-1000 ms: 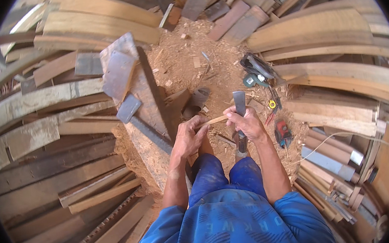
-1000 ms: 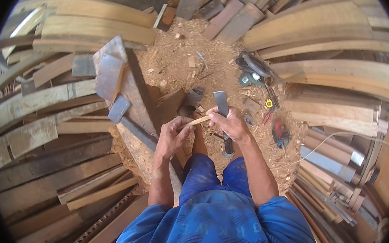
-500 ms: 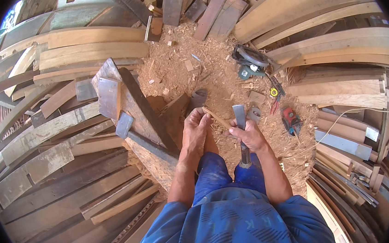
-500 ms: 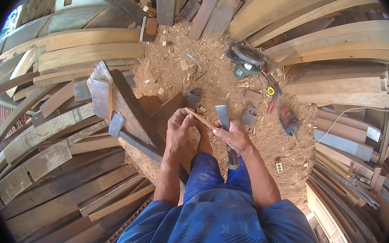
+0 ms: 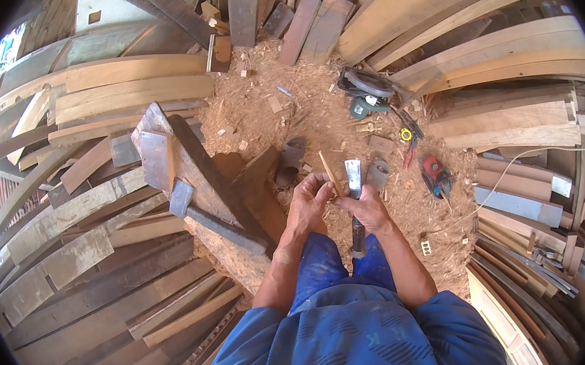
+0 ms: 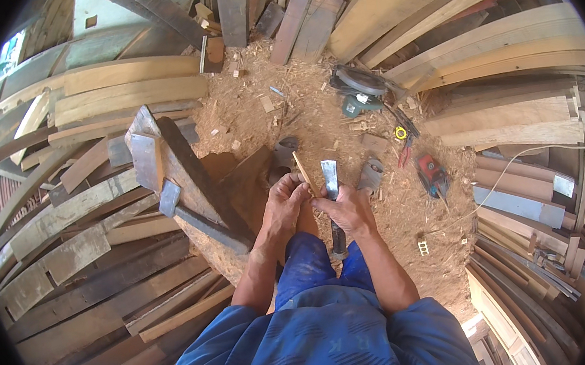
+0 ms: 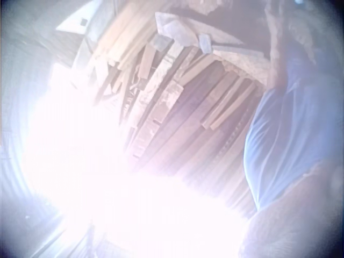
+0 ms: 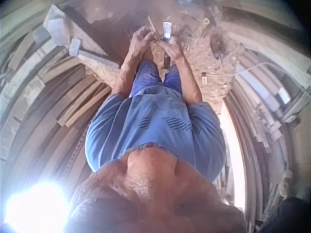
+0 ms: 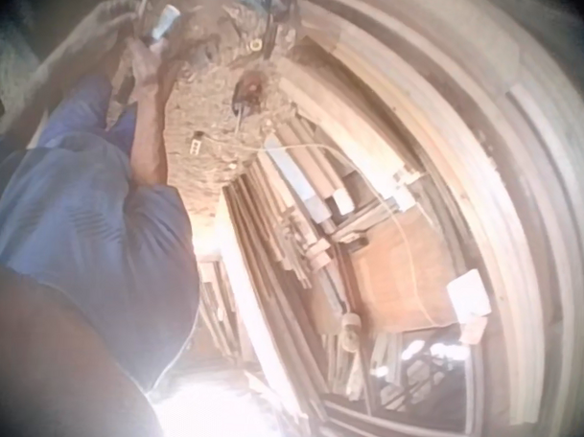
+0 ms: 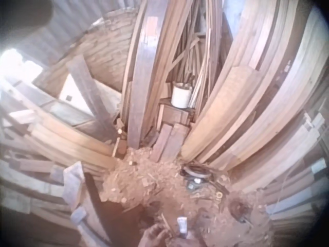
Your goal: The person shapes small wooden pegs using a chisel and a hammer while working on a wooden block on the ground, then moves some large wooden planks.
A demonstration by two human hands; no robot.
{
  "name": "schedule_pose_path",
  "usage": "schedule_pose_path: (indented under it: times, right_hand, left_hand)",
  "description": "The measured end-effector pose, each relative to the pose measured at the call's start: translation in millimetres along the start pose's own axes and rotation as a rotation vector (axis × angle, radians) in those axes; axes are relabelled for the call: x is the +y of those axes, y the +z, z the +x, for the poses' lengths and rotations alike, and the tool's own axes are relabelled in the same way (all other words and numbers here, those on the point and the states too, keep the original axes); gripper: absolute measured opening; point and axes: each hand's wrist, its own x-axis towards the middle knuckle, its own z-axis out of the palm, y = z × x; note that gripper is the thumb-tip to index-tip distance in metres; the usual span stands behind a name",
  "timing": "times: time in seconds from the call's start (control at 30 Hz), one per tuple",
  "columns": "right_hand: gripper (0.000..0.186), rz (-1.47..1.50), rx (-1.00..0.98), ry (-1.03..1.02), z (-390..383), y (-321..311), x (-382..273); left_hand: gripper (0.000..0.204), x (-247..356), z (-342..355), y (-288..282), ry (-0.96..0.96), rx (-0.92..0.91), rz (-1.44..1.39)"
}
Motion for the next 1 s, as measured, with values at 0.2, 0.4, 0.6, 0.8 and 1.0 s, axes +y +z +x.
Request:
schedule_pose_path:
  times: [0.2,0.4,0.6,0.8,1.0]
  right_hand:
    - [0.012,0.310,0.091,0.094,10,-8,38]
    - [0.010,0.505,0.416,0.418,42,-85,130]
    - [0.034,0.012,0.908,0.089,77,-213,88]
    - [0.052,-0.101,0.729,0.034,90,-242,85]
    - [0.021,0.037,0.327,0.110,82,-135,109]
  left_hand:
    - [0.033,9,-9,2,0.100,0.129,0.355]
    - [0.063,-3,-51,-94,0.464,0.918,1.513]
    - [0.098,-93,-86,-202,0.100,1.096,1.317]
    - [0.088,-74,-98,-173,0.188,1.127,1.134]
    - [0.088,-79,-77,-192,0.081,1.244,1.223]
